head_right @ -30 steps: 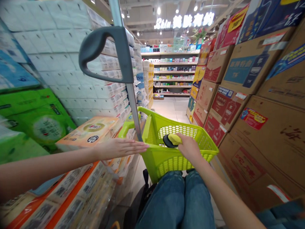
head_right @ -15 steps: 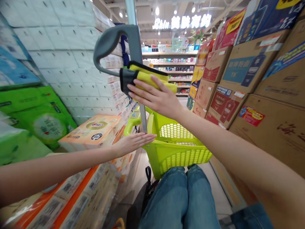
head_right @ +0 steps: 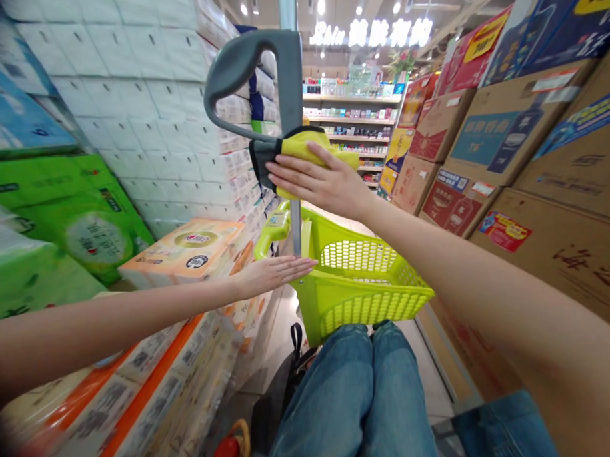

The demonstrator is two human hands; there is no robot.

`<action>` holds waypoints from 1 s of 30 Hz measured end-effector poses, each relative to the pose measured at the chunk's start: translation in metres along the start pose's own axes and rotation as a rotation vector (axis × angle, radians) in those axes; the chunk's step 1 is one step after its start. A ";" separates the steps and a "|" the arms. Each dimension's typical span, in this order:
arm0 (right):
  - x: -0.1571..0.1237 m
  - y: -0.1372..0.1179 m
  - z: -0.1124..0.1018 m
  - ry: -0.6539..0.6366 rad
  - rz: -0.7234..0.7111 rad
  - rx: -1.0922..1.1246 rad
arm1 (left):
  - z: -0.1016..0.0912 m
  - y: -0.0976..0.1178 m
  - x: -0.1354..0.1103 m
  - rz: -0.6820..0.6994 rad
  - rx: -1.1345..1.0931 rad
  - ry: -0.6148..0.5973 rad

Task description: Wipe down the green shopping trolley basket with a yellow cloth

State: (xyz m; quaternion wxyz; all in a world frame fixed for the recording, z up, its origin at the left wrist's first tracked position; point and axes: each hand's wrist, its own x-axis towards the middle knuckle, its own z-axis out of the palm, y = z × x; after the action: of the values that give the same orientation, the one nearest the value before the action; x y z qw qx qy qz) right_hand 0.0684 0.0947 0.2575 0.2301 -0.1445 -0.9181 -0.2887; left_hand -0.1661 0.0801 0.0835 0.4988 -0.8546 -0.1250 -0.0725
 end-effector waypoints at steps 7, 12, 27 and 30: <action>-0.042 -0.049 0.045 -0.327 0.014 0.258 | -0.002 0.001 0.000 0.007 -0.020 -0.016; -0.022 -0.023 0.020 -0.189 0.011 0.147 | -0.003 0.002 0.000 0.006 0.026 -0.048; -0.014 -0.008 0.008 -0.076 0.004 0.007 | -0.001 0.001 0.000 -0.002 0.023 -0.020; -0.001 0.000 -0.001 -0.012 0.080 -0.005 | 0.000 0.002 -0.001 -0.019 0.004 -0.007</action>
State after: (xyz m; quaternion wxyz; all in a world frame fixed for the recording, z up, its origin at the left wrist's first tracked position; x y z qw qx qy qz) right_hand 0.0694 0.0945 0.2580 0.2354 -0.1834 -0.9122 -0.2806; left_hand -0.1665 0.0794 0.0817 0.4994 -0.8526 -0.1349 -0.0738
